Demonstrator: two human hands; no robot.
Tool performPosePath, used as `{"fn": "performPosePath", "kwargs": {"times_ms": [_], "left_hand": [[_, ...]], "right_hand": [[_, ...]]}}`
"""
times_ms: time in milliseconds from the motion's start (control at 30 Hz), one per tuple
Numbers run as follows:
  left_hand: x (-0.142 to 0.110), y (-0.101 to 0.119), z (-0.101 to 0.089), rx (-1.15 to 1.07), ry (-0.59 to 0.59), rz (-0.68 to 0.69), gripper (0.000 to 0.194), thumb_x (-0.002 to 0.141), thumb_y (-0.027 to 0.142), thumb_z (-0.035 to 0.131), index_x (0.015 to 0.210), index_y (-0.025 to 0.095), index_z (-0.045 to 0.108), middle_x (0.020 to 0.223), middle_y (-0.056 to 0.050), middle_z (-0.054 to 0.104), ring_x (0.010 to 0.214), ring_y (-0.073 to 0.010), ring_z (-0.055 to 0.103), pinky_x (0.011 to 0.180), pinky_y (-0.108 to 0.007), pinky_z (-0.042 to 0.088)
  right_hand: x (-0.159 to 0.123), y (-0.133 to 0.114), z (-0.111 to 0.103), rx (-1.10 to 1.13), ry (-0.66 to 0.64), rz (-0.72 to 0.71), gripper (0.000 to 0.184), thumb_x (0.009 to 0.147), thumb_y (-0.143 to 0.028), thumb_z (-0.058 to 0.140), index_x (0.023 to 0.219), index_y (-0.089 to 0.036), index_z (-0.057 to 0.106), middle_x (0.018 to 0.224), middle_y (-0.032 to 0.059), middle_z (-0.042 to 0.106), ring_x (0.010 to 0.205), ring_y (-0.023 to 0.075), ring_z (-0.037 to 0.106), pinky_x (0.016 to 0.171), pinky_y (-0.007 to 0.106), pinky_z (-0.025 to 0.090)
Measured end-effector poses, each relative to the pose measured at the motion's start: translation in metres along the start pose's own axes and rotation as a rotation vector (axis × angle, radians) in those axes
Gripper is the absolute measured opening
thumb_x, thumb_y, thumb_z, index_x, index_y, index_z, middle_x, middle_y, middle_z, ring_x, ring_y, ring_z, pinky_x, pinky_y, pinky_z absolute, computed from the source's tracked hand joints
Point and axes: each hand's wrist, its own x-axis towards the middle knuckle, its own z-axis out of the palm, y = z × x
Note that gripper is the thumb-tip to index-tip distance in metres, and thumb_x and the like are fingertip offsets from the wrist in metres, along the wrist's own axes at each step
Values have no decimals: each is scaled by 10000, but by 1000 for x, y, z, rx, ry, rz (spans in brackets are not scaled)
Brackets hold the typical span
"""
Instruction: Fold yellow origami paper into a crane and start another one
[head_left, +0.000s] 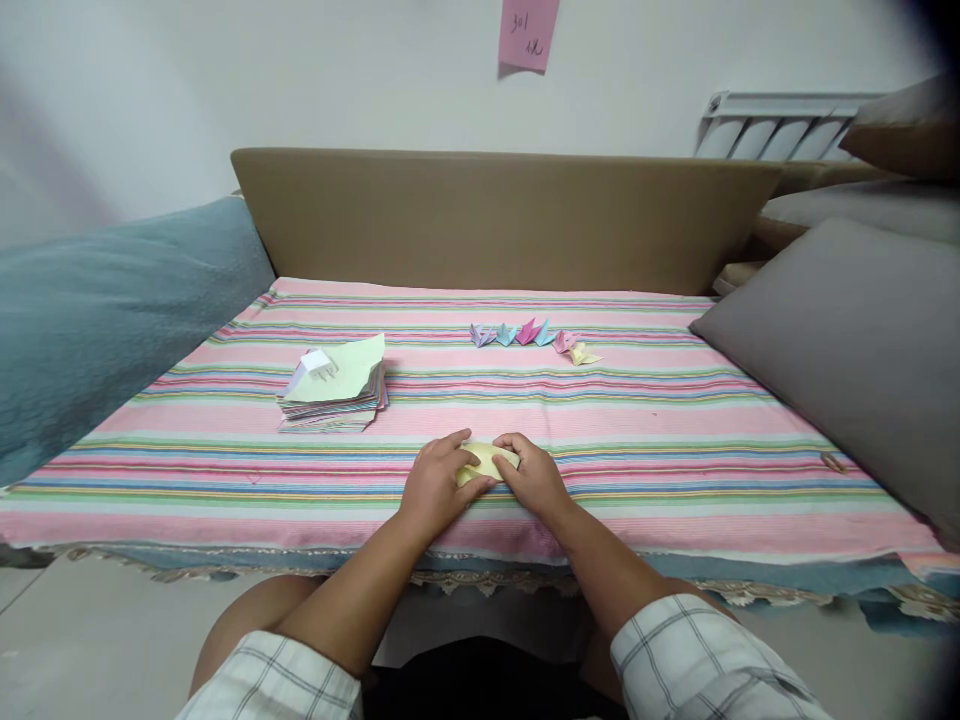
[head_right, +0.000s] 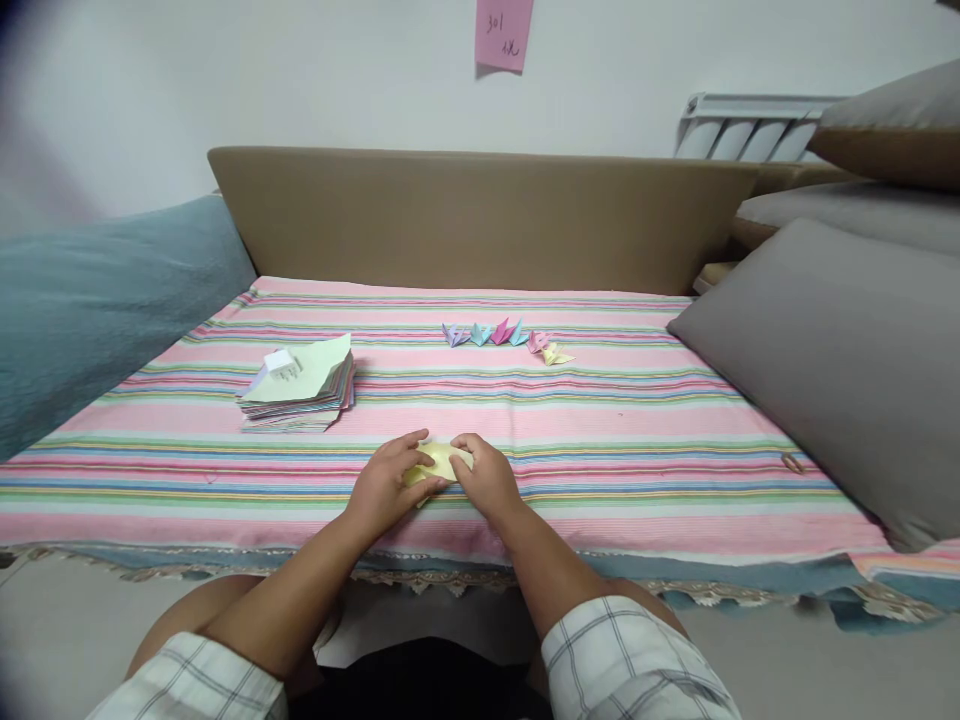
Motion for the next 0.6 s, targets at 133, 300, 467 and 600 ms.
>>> {"fn": "performPosePath", "kwargs": {"times_ms": [133,300,467,600], "left_hand": [[-2,-9,3,-77,-35,-62,194,740,379,658,838,211,655,1165,-68,617,1033,-212,583,892,-366,467],[-2,-12,-4,-119,-87,-61,139,763,345,639,768,214,685,1147,-62,626,1008,-197,599,870,-330,477],[0,-20,-12,-139,-182,-3,118,756,338,652,760,245,725,1136,-43,629,1020,-193,593,870,-307,469],[0,-24,-13,-151,-221,-2,105,747,338,666,773,264,735,1086,-38,651,1006,-189,600,869,-302,466]], "right_hand": [[0,1,0,3,-9,-41,244,795,-271,486,996,-210,610,997,37,668,932,193,609,827,329,455],[1,1,-2,3,-24,-69,252,842,-270,439,995,-210,630,1011,45,673,949,187,608,832,325,459],[2,1,-2,-24,-35,-74,259,831,-258,460,1009,-199,638,1029,59,668,967,197,602,845,338,456],[1,0,-3,-23,-21,-96,254,824,-249,476,1005,-198,648,1004,61,663,955,196,598,844,337,453]]}}
